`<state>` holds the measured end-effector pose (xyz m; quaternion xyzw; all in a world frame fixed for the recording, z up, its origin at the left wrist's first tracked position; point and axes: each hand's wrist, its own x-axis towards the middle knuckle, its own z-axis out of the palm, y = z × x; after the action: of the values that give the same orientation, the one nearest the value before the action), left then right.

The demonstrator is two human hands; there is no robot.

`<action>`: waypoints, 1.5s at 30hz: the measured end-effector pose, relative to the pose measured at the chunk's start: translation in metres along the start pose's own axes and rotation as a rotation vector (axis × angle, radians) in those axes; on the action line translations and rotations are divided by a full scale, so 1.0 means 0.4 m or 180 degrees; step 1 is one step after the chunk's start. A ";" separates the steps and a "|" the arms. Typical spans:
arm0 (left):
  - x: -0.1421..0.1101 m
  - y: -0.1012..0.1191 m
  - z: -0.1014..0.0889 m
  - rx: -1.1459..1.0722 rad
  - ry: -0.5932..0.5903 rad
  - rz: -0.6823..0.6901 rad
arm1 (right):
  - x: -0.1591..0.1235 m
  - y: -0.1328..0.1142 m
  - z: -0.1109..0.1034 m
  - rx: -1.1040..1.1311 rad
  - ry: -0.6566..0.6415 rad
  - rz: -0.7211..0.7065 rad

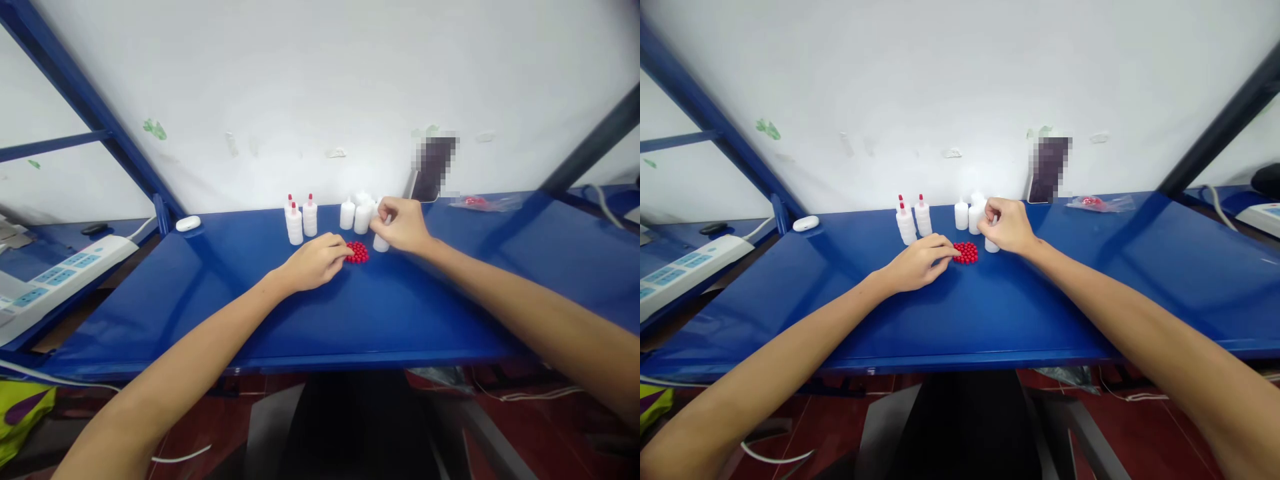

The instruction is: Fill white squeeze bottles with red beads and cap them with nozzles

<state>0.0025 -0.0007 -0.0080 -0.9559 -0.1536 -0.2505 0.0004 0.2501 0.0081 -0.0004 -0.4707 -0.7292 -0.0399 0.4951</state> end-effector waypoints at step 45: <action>0.014 0.004 0.023 -0.0256 -0.0147 -0.0072 | -0.044 -0.038 -0.016 0.1811 -0.1265 0.1524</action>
<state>0.0119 0.0000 -0.0132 -0.9588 -0.1542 -0.2344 -0.0445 0.2448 -0.0149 -0.0043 -0.4699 -0.6625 0.3708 0.4504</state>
